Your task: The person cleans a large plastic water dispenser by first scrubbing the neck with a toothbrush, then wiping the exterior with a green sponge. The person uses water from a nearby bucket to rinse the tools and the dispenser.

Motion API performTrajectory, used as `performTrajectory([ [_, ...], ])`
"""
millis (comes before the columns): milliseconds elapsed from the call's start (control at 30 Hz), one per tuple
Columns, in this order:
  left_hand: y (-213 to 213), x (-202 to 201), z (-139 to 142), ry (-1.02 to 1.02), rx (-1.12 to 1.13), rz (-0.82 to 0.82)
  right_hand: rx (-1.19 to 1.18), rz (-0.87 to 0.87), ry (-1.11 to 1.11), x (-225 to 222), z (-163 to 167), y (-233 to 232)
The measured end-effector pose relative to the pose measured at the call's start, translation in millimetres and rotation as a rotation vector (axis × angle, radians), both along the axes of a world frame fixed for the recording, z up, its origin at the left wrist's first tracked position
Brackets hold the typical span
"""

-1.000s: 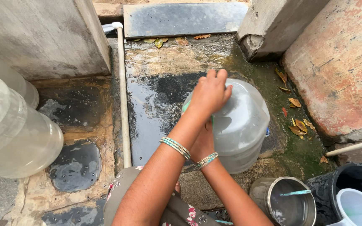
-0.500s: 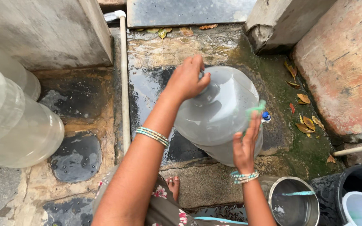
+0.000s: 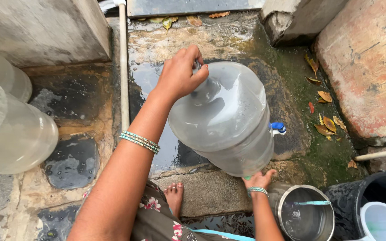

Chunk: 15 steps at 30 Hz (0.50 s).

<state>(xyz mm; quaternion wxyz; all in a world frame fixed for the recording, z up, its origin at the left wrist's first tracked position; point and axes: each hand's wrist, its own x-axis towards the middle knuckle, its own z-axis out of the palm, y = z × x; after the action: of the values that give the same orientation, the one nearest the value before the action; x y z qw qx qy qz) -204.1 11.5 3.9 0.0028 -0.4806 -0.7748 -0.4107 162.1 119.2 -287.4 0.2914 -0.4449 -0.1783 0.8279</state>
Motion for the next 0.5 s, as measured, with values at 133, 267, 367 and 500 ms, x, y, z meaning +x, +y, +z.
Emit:
performTrajectory([
  [133,4,8,-2,0.054,0.007,0.086,-0.04,-0.024,-0.037,1,4,7],
  [267,0,9,4,0.047,-0.123,0.218,0.056,-0.11,-0.126,21,9,35],
  [367,-12,2,11,-0.027,-0.313,0.249,0.211,-0.052,-0.311,28,15,55],
  [500,-26,-5,15,-0.109,-0.394,0.214,0.612,0.084,-0.304,1,45,65],
])
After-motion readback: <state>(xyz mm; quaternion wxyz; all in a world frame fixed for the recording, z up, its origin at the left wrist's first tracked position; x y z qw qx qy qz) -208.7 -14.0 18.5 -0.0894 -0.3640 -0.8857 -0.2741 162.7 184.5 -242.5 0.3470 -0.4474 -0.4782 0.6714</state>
